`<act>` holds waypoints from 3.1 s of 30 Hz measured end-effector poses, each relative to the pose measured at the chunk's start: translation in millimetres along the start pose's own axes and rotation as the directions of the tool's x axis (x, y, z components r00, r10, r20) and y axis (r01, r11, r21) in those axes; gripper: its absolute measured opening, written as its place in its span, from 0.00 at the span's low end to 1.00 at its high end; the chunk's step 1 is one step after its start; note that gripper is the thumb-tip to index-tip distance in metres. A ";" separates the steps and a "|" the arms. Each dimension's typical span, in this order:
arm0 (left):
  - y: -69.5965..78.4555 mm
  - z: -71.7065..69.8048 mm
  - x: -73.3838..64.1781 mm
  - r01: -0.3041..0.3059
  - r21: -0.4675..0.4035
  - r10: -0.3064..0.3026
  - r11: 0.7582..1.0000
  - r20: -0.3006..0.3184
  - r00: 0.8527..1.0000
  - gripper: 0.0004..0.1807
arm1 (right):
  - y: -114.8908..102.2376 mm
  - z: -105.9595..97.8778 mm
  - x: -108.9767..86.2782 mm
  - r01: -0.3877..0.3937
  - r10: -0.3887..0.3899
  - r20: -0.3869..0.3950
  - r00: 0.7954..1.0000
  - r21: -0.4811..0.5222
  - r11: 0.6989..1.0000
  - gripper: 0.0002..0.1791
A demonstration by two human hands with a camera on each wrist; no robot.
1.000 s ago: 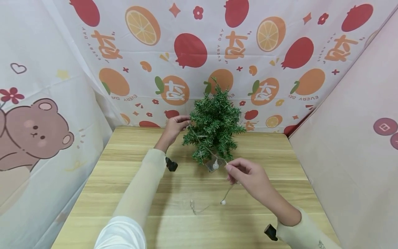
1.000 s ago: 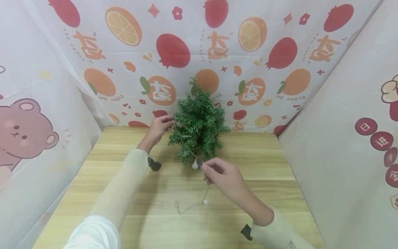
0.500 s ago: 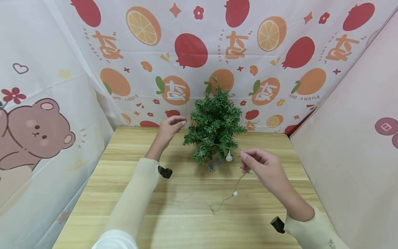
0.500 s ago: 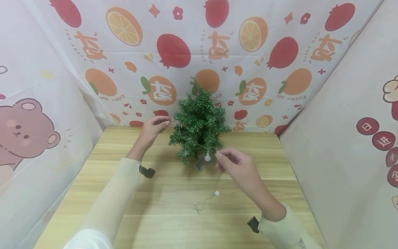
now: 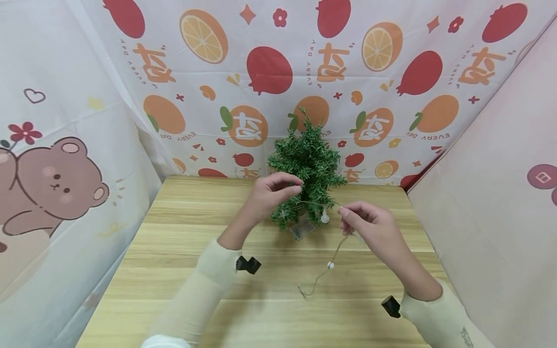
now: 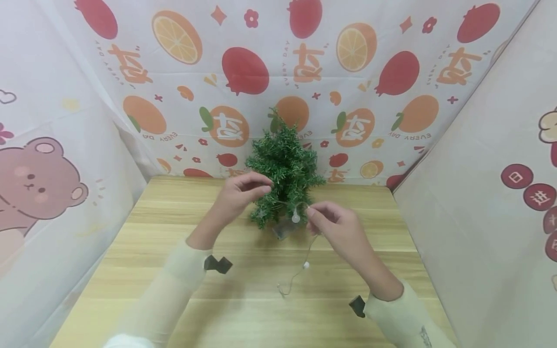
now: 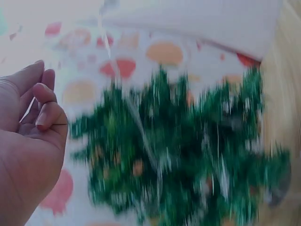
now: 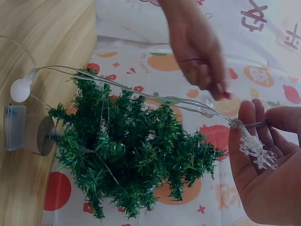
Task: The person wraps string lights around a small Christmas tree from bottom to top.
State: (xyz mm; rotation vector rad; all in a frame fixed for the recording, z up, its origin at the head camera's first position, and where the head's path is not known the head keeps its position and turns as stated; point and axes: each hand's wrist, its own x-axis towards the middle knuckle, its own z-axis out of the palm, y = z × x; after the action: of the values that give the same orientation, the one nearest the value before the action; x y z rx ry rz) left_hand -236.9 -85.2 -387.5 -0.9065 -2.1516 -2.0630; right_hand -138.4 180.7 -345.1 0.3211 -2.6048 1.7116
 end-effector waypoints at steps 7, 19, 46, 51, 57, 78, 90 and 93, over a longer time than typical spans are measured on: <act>13.5 42.5 7.5 -0.011 -0.012 0.013 1.000 0.160 0.987 0.09 | 2.5 -1.5 7.9 0.010 -0.009 0.032 0.999 -0.034 0.999 0.15; 4.5 60.7 13.3 0.021 -0.072 -0.006 0.997 0.209 0.978 0.10 | 1.6 -4.9 13.5 0.049 -0.046 0.058 0.997 -0.050 0.998 0.16; -20.2 101.5 38.5 0.098 0.009 -0.098 0.995 0.114 0.989 0.08 | 43.8 -88.3 8.7 -0.036 0.059 0.104 0.993 -0.211 0.977 0.11; -20.1 102.7 39.5 0.107 -0.015 -0.105 0.994 0.089 0.990 0.09 | 51.4 -105.7 6.4 -0.053 0.071 0.064 0.995 -0.250 0.967 0.11; -20.5 103.4 40.2 0.118 -0.042 -0.115 0.992 0.063 0.991 0.12 | 62.3 -125.5 4.8 -0.024 0.030 0.018 0.999 -0.267 0.963 0.10; -27.2 102.6 48.1 0.130 -0.023 -0.132 0.991 -0.062 0.989 0.11 | 102.8 -182.3 -4.7 -0.049 0.016 -0.126 0.992 -0.258 0.965 0.10; -29.0 126.3 57.9 0.109 0.145 -0.102 0.983 -0.052 0.993 0.12 | 94.2 -185.1 -1.6 0.132 -0.084 -0.207 0.975 0.230 0.964 0.07; -32.1 131.2 59.8 0.099 0.208 -0.092 0.973 -0.039 0.995 0.12 | 86.5 -181.2 0.7 0.123 -0.060 -0.241 0.969 0.258 0.958 0.07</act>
State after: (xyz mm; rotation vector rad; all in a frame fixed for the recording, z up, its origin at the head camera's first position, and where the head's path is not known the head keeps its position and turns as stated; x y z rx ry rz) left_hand -251.9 60.2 -408.7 -0.7584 -2.3839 -1.8276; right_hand -173.3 378.4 -350.5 0.2245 -2.1638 1.9436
